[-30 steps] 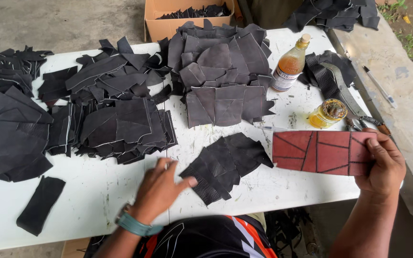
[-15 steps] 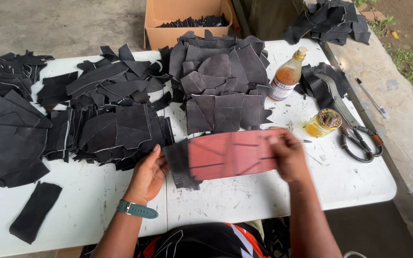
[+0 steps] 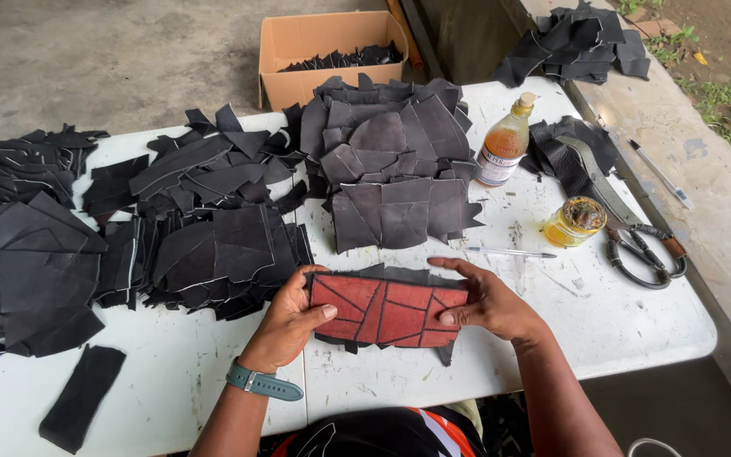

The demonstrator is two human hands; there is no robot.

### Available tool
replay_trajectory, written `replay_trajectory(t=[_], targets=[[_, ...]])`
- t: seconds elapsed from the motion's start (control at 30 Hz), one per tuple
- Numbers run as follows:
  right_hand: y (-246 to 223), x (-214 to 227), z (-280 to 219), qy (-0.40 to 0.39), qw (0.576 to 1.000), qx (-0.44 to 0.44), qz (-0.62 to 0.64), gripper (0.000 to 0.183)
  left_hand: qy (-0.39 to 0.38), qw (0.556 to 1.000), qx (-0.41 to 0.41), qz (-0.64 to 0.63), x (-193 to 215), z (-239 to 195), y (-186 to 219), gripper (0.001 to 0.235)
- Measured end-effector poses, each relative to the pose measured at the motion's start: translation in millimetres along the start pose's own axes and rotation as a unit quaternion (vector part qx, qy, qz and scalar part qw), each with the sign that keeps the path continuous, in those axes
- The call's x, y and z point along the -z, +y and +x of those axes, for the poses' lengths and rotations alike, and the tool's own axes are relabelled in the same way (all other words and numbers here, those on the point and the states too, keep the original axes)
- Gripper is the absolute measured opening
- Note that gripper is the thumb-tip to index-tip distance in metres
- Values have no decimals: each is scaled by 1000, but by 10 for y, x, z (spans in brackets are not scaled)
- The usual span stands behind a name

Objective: The person places a red patterned template onto a black leather piece, aligns it, and uses a white marker to trace the pattern onto the leather. The person repeats this process with multiple leather pieces, stacking the marked pieces on the table.

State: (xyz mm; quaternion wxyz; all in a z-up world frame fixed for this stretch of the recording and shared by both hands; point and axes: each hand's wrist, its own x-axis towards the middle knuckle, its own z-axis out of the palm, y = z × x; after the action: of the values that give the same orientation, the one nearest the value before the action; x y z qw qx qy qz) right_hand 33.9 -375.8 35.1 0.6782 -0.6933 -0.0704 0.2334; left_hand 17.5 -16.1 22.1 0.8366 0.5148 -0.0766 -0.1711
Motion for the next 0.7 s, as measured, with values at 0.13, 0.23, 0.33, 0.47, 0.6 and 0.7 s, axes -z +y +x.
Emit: replay_trajectory(t=[0.13,0.23,0.33,0.47,0.6,0.7], targets=[[143,-23,86,65,995,59,49,27,75,997,15,32,-123,50,61,54],[155,-43,108,70,992,47,89,27,76,997,-2,-7,-145,67,50,48],[101,-58,88,80,995,12,59,32,84,994,23,-62,-103,49,39,33],[56,-45,78,72,996,26,51,32,73,996,43,5,-57,73,60,32],[34,1,88,86,996,-19,17,35,70,993,21,87,-82,100,105,32],[17,46,77,62,996,-35,60,41,70,991,8,114,-106,117,124,36]])
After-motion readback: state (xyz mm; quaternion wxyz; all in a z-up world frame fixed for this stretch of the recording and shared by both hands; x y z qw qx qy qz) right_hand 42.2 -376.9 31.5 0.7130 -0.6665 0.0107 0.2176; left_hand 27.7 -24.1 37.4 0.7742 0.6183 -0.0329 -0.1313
